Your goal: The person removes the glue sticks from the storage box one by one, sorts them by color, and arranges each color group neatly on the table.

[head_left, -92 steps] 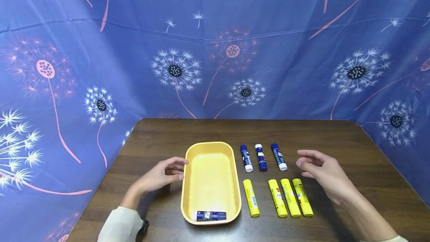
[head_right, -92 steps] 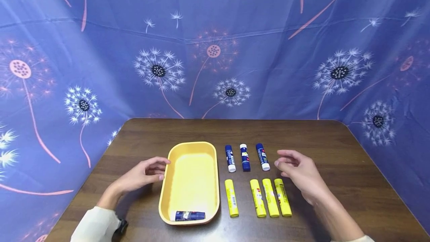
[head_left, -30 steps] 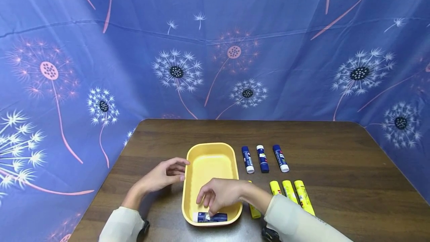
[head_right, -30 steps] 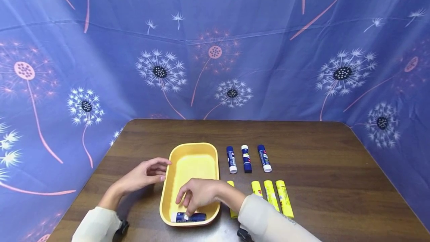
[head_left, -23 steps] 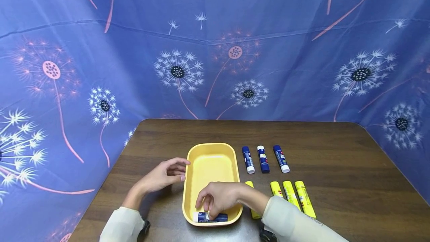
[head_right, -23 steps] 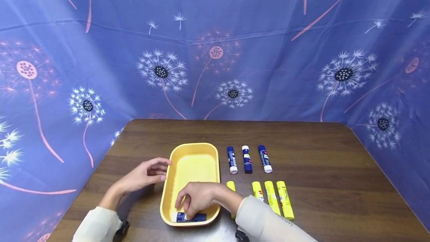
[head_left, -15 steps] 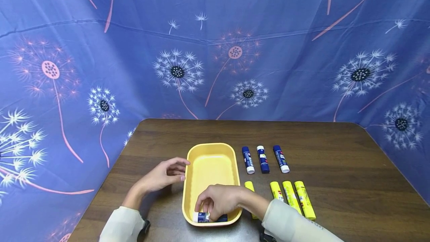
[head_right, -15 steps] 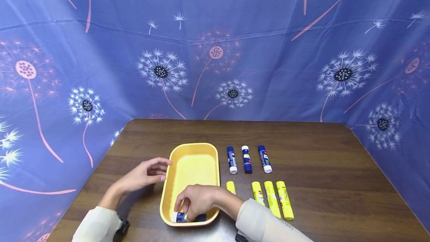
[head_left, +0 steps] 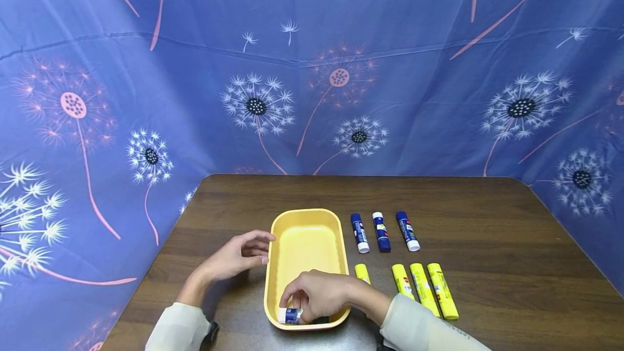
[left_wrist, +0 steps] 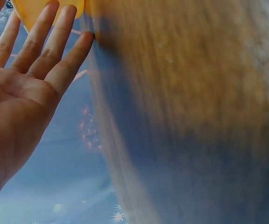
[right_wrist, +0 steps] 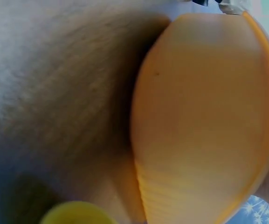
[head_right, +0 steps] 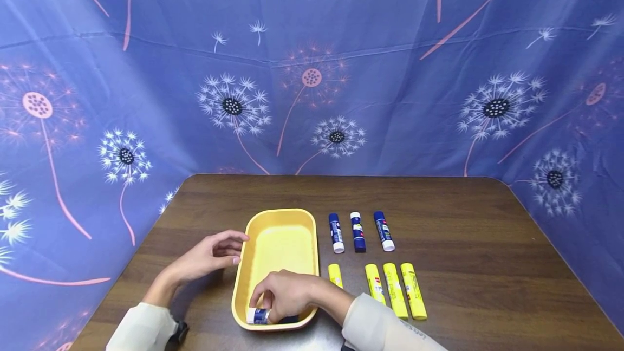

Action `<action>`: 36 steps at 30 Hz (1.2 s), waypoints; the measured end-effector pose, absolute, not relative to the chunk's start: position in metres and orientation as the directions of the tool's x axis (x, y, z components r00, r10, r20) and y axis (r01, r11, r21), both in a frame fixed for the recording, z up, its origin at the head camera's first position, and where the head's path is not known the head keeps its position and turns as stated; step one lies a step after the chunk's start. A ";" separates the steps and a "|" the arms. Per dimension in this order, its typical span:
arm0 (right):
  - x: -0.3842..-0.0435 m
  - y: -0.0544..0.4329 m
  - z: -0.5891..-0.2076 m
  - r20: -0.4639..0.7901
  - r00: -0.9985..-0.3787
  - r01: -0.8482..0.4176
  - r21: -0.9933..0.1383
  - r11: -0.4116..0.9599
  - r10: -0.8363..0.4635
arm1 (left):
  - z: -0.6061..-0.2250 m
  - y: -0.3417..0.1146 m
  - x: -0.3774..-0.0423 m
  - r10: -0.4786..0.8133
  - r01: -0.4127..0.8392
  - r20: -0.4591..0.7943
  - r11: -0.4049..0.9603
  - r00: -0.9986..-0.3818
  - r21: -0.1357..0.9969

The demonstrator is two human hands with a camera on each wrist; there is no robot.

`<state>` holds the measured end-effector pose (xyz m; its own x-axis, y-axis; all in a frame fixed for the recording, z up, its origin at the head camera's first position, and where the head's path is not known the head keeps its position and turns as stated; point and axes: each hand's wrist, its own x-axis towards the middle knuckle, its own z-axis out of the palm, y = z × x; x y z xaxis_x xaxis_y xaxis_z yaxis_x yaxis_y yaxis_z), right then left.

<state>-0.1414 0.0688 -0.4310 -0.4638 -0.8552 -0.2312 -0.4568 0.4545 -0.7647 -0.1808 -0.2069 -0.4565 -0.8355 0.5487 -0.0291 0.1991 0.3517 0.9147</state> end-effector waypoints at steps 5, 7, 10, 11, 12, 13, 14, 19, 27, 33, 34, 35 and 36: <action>-0.146 0.071 -0.420 -0.215 -0.482 -0.422 -0.793 0.440 -0.850 | -0.457 -0.207 -0.181 0.552 0.203 -0.026 0.349 -0.833 0.915; -0.149 0.075 -0.414 -0.197 -0.490 -0.393 -0.820 0.417 -0.849 | -0.457 -0.207 -0.180 0.552 0.202 -0.026 0.348 -0.833 0.916; -0.155 0.084 -0.404 -0.157 -0.523 -0.352 -0.856 0.380 -0.838 | -0.458 -0.207 -0.180 0.552 0.197 -0.028 0.343 -0.834 0.918; -0.158 0.088 -0.401 -0.145 -0.540 -0.334 -0.868 0.369 -0.829 | -0.458 -0.207 -0.180 0.553 0.195 -0.028 0.341 -0.833 0.920; -0.160 0.093 -0.398 -0.128 -0.556 -0.329 -0.873 0.359 -0.821 | -0.458 -0.207 -0.180 0.553 0.193 -0.029 0.338 -0.833 0.921; -0.163 0.097 -0.395 -0.114 -0.574 -0.327 -0.876 0.354 -0.811 | -0.457 -0.207 -0.180 0.554 0.192 -0.029 0.337 -0.832 0.922; -0.166 0.102 -0.392 -0.103 -0.591 -0.326 -0.877 0.354 -0.800 | -0.457 -0.207 -0.180 0.554 0.193 -0.028 0.337 -0.832 0.922; -0.177 0.123 -0.382 -0.097 -0.663 -0.266 -0.896 0.355 -0.742 | -0.456 -0.207 -0.180 0.557 0.200 -0.027 0.343 -0.830 0.918; -0.192 0.147 -0.375 -0.100 -0.752 -0.196 -0.910 0.366 -0.651 | -0.457 -0.207 -0.180 0.563 0.205 -0.021 0.336 -0.826 0.919; -0.203 0.166 -0.376 -0.094 -0.817 -0.150 -0.919 0.366 -0.570 | -0.458 -0.209 -0.179 0.574 0.203 -0.021 0.324 -0.819 0.924; -0.204 0.169 -0.376 -0.096 -0.828 -0.136 -0.921 0.364 -0.552 | -0.458 -0.209 -0.179 0.576 0.204 -0.019 0.320 -0.817 0.925; -0.206 0.173 -0.376 -0.094 -0.838 -0.129 -0.923 0.361 -0.537 | -0.458 -0.209 -0.179 0.578 0.208 -0.016 0.319 -0.816 0.925; -0.207 0.176 -0.376 -0.091 -0.848 -0.122 -0.926 0.359 -0.522 | -0.458 -0.208 -0.180 0.579 0.211 -0.014 0.320 -0.816 0.924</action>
<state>-0.2067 0.1764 -0.3761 -0.8480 -0.5221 -0.0907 -0.1217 0.3585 -0.9255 -0.1798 -0.2082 -0.4577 -0.8155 0.5786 -0.0138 0.2114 0.3199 0.9236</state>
